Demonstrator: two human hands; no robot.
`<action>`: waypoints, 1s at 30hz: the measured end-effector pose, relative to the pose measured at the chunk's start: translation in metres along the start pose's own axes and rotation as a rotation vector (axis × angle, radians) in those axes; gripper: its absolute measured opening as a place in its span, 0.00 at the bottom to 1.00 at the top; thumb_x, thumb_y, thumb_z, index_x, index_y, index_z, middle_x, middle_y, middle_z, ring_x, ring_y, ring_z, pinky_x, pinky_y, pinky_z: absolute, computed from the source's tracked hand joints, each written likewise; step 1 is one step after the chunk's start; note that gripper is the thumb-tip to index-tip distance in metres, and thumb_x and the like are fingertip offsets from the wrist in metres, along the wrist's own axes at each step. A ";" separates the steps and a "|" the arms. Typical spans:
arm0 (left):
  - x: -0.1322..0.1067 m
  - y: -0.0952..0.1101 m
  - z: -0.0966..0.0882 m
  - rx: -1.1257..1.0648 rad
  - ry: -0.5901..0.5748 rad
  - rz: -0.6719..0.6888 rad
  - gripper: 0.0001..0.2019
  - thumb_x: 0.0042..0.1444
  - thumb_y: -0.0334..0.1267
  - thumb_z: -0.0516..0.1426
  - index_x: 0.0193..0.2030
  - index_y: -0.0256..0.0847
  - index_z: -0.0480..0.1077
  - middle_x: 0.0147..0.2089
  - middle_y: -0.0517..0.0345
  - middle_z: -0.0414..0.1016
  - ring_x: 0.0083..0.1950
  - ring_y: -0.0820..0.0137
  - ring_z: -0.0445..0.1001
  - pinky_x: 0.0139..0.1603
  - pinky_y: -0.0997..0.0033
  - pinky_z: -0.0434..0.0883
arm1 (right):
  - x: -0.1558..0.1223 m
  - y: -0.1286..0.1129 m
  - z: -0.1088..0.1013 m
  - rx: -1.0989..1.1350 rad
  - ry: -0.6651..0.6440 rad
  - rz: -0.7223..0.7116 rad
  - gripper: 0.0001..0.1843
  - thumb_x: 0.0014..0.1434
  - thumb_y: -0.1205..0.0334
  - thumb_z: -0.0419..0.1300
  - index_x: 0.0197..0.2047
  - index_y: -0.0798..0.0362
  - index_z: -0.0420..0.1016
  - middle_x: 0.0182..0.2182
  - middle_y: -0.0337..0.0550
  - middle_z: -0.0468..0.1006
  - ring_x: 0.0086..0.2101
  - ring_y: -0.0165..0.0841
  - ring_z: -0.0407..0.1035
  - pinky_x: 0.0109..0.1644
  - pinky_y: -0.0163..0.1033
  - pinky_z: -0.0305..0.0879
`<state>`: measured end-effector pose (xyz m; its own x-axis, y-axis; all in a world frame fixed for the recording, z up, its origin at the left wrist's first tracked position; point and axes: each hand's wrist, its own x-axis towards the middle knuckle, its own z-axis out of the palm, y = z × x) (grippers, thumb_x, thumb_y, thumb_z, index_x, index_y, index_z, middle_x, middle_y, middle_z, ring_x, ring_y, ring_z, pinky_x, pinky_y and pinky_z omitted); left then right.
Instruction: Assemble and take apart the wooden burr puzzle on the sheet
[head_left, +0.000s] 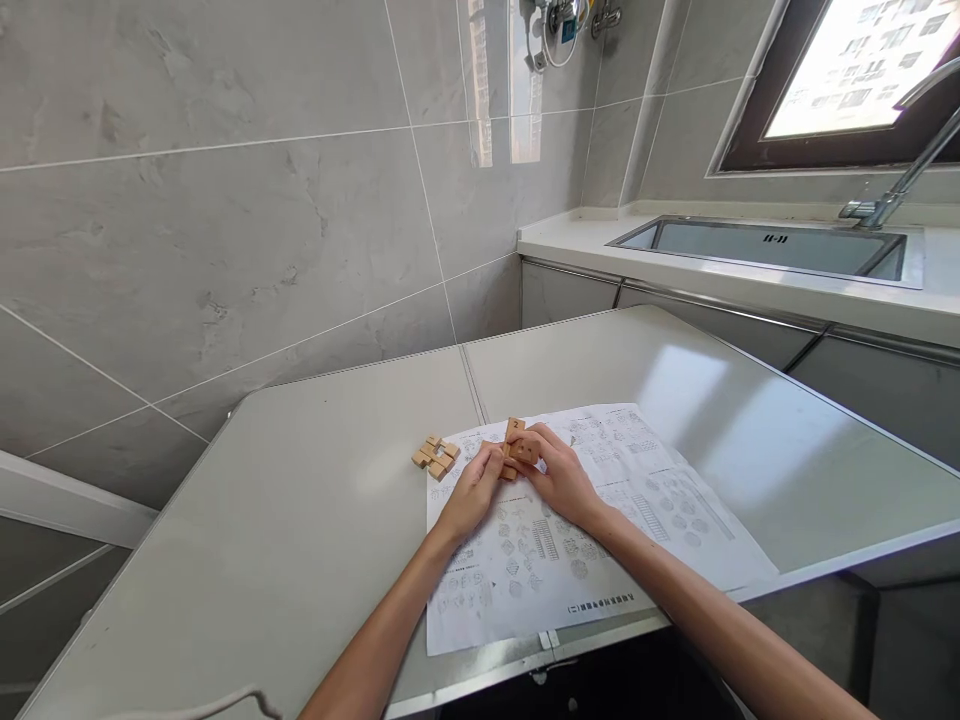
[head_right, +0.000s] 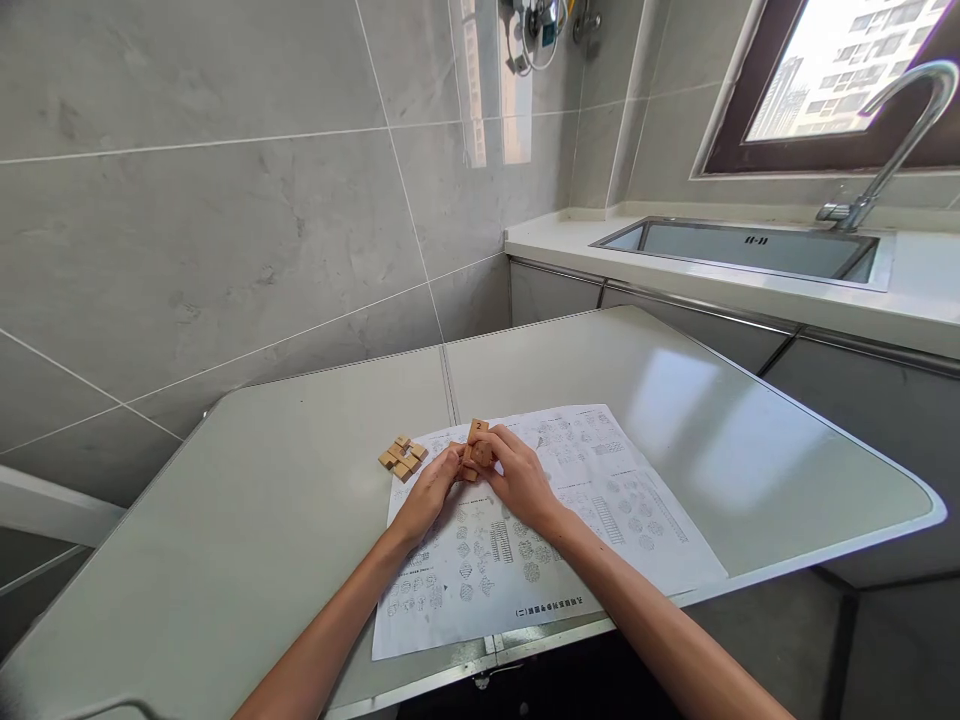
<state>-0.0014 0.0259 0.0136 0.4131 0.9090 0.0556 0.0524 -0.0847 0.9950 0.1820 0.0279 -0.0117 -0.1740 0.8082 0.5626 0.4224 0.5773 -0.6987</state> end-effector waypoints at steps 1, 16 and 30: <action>0.001 0.000 0.001 0.012 0.016 0.000 0.25 0.71 0.61 0.51 0.49 0.40 0.75 0.48 0.50 0.77 0.51 0.62 0.75 0.59 0.60 0.70 | 0.000 -0.001 0.000 0.017 -0.006 0.007 0.08 0.73 0.58 0.58 0.54 0.44 0.74 0.43 0.45 0.76 0.40 0.40 0.74 0.45 0.45 0.73; 0.001 -0.004 0.006 -0.065 0.093 -0.028 0.20 0.68 0.57 0.59 0.49 0.40 0.73 0.36 0.58 0.77 0.37 0.67 0.77 0.48 0.65 0.73 | 0.000 0.001 0.002 0.136 0.100 0.086 0.11 0.72 0.51 0.60 0.51 0.46 0.74 0.45 0.47 0.76 0.35 0.38 0.69 0.38 0.45 0.72; -0.003 -0.008 -0.002 0.364 0.405 0.144 0.13 0.70 0.50 0.57 0.51 0.46 0.76 0.45 0.51 0.81 0.49 0.55 0.77 0.55 0.58 0.66 | 0.003 0.008 -0.002 -0.007 0.063 0.276 0.19 0.78 0.49 0.46 0.39 0.46 0.70 0.32 0.40 0.79 0.31 0.38 0.72 0.42 0.44 0.68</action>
<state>-0.0044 0.0246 0.0057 0.0611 0.9559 0.2872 0.3613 -0.2894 0.8864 0.1871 0.0348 -0.0145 0.0044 0.9257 0.3782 0.4520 0.3356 -0.8265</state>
